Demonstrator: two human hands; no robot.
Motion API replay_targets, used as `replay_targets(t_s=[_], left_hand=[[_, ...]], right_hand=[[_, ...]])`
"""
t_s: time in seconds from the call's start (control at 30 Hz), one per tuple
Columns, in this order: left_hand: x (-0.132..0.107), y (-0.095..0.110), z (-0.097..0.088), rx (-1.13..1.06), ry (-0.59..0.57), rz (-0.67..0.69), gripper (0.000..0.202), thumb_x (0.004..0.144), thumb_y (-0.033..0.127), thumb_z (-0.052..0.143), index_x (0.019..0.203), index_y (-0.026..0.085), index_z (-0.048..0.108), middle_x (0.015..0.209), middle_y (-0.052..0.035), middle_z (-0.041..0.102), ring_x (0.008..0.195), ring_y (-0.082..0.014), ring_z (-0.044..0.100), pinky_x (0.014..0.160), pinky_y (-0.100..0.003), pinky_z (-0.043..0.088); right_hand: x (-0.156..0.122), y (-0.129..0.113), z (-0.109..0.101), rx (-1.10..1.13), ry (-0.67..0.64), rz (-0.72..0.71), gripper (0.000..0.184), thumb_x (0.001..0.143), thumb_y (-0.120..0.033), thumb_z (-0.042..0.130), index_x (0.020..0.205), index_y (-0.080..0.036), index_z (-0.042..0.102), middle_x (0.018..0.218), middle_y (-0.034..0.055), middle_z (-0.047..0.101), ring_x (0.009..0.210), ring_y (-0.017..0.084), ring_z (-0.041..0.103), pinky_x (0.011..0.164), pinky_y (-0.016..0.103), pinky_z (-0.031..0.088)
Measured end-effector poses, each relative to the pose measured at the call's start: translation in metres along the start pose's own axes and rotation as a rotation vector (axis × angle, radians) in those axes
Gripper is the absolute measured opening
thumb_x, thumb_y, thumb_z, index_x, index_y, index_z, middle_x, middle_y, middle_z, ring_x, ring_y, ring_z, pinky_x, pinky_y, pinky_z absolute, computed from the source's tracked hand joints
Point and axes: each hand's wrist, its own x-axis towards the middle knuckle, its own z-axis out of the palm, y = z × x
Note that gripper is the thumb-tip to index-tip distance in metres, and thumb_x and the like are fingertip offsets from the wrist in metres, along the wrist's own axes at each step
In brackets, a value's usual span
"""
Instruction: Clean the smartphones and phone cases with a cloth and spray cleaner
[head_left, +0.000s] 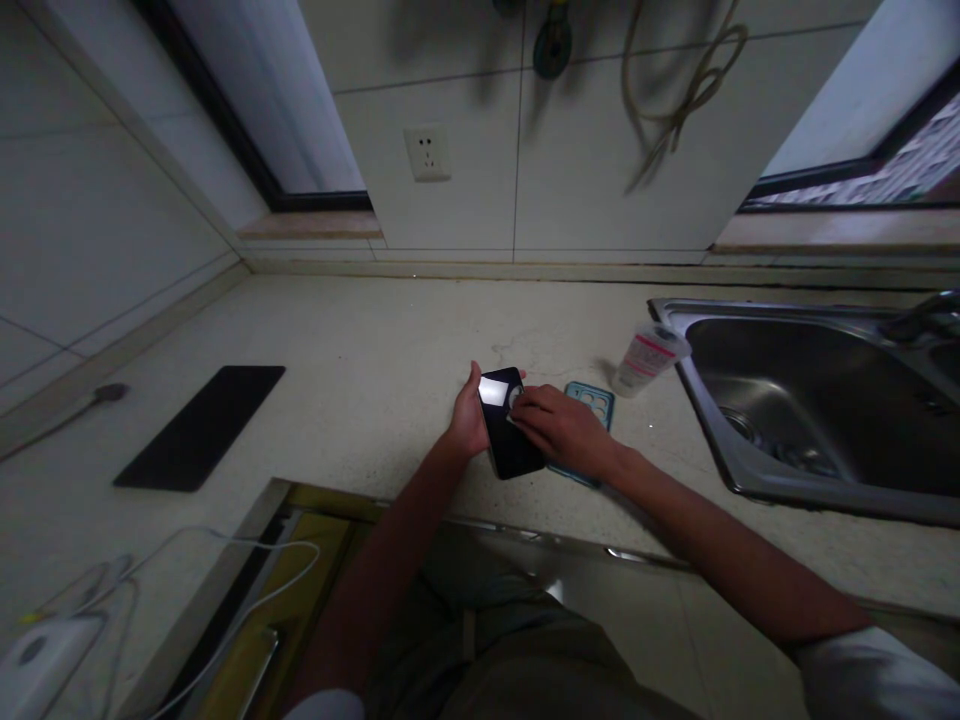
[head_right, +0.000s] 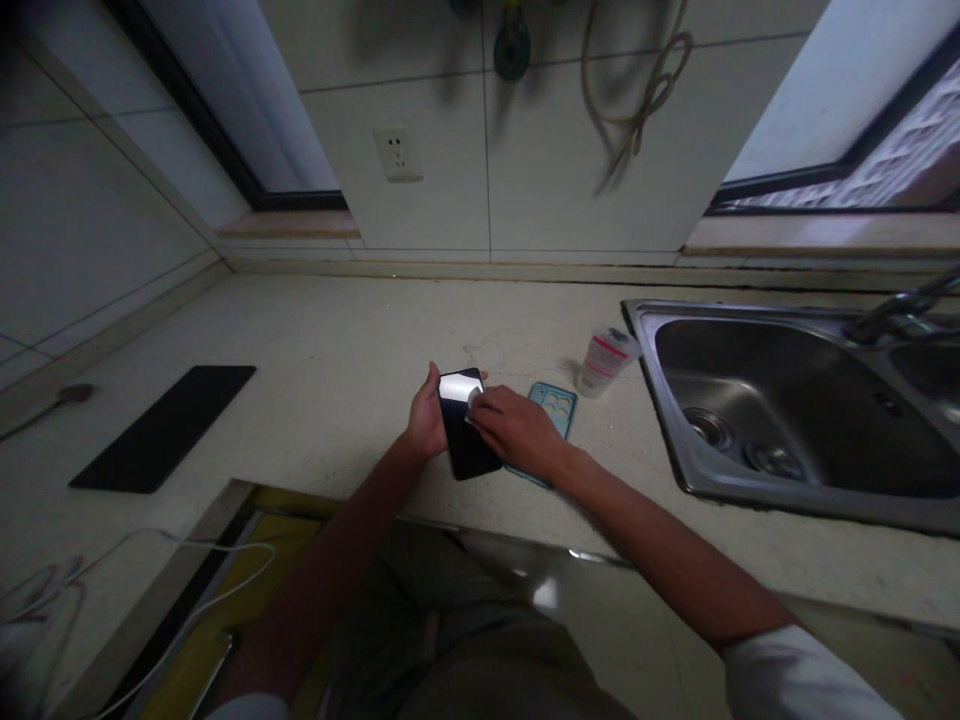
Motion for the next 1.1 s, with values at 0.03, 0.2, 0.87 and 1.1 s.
replay_targets(t_s=[0.03, 0.2, 0.87, 1.1], left_hand=[[0.0, 0.0, -0.001, 0.001, 0.002, 0.0, 0.077, 0.097, 0.069, 0.029, 0.124, 0.007, 0.067, 0.085, -0.0151, 0.072, 0.076, -0.0256, 0.07, 0.071, -0.037, 0.053], [0.002, -0.001, -0.005, 0.027, -0.005, 0.007, 0.075, 0.091, 0.073, 0.044, 0.122, 0.009, 0.069, 0.084, -0.014, 0.071, 0.076, -0.0257, 0.069, 0.069, -0.036, 0.053], [0.005, -0.001, -0.01, 0.009, -0.036, -0.035, 0.068, 0.096, 0.066, 0.04, 0.119, 0.01, 0.07, 0.081, -0.0118, 0.07, 0.059, -0.0188, 0.063, 0.063, -0.033, 0.051], [0.005, -0.002, -0.012, 0.013, -0.054, -0.033, 0.064, 0.095, 0.064, 0.045, 0.12, 0.011, 0.069, 0.08, -0.0103, 0.07, 0.057, -0.0172, 0.061, 0.061, -0.03, 0.049]], right_hand=[[0.0, 0.0, 0.0, 0.003, -0.001, 0.005, 0.023, 0.1, -0.02, 0.049, 0.109, -0.017, 0.07, 0.11, 0.0146, 0.069, 0.104, 0.026, 0.061, 0.086, 0.041, 0.055], [0.0, -0.002, 0.0, 0.021, -0.013, 0.03, 0.027, 0.1, -0.021, 0.048, 0.117, -0.019, 0.068, 0.117, 0.0152, 0.067, 0.109, 0.028, 0.06, 0.09, 0.046, 0.054], [-0.002, 0.001, 0.002, 0.029, -0.037, 0.031, 0.028, 0.099, -0.022, 0.049, 0.122, -0.018, 0.065, 0.12, 0.0158, 0.065, 0.11, 0.028, 0.058, 0.092, 0.046, 0.054], [-0.002, 0.0, 0.002, 0.059, -0.041, 0.042, 0.028, 0.098, -0.021, 0.05, 0.122, -0.019, 0.066, 0.119, 0.0157, 0.065, 0.111, 0.029, 0.058, 0.091, 0.047, 0.054]])
